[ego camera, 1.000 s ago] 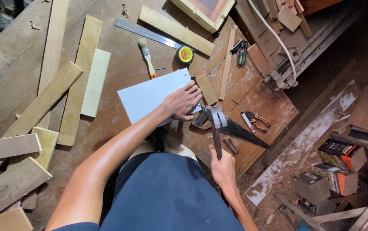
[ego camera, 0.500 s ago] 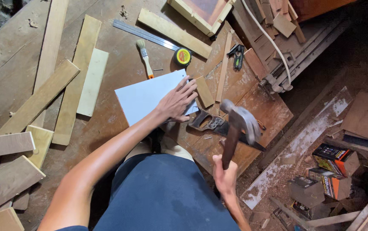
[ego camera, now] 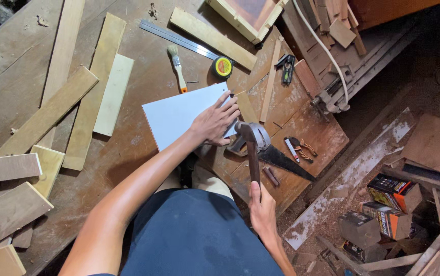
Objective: The person assembles a small wooden frame by attaching a white board to wooden side pieces. They position the board, place nails, and hammer them in with a hammer. The person flips the assembly to work on the opposite side and continues nailing until the frame is secured.
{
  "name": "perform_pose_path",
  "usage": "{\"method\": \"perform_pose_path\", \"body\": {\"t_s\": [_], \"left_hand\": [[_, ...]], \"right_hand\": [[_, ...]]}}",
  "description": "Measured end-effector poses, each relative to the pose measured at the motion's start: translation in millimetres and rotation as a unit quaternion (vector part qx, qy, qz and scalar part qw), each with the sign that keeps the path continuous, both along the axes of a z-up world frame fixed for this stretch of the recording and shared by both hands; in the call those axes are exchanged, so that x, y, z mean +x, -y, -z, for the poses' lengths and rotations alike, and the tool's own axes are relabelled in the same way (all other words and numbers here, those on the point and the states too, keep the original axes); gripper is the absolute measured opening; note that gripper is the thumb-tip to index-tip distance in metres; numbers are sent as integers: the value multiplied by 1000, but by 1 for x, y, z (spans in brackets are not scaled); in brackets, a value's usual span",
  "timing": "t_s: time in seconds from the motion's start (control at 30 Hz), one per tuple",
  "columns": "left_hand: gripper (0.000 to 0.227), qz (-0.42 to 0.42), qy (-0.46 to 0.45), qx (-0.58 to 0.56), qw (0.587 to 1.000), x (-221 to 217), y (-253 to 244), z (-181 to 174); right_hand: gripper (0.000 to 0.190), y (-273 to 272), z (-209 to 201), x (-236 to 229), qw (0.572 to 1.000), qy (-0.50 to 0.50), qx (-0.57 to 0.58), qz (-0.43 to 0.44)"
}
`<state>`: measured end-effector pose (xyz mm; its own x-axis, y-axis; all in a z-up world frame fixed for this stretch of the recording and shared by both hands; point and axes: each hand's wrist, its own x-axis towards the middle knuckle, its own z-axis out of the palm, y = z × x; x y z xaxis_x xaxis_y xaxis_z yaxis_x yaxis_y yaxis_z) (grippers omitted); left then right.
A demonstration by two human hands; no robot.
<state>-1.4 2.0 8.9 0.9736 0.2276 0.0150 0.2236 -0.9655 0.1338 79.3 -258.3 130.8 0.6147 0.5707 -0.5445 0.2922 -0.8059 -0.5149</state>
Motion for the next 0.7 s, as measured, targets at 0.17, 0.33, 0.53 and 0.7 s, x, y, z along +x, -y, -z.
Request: {"method": "perform_pose_path", "body": {"t_s": [0.17, 0.33, 0.53, 0.7], "left_hand": [[109, 4, -38, -7, 999, 0, 3, -1], [111, 3, -10, 11, 1000, -1, 2, -2], [107, 8, -32, -7, 999, 1, -4, -5], [109, 7, -22, 22, 999, 2, -1, -2]], "right_hand": [[61, 6, -9, 7, 1000, 11, -16, -5], [64, 26, -32, 20, 961, 2, 276, 1], [65, 16, 10, 8, 998, 50, 18, -26], [67, 22, -10, 13, 996, 5, 85, 38]]}}
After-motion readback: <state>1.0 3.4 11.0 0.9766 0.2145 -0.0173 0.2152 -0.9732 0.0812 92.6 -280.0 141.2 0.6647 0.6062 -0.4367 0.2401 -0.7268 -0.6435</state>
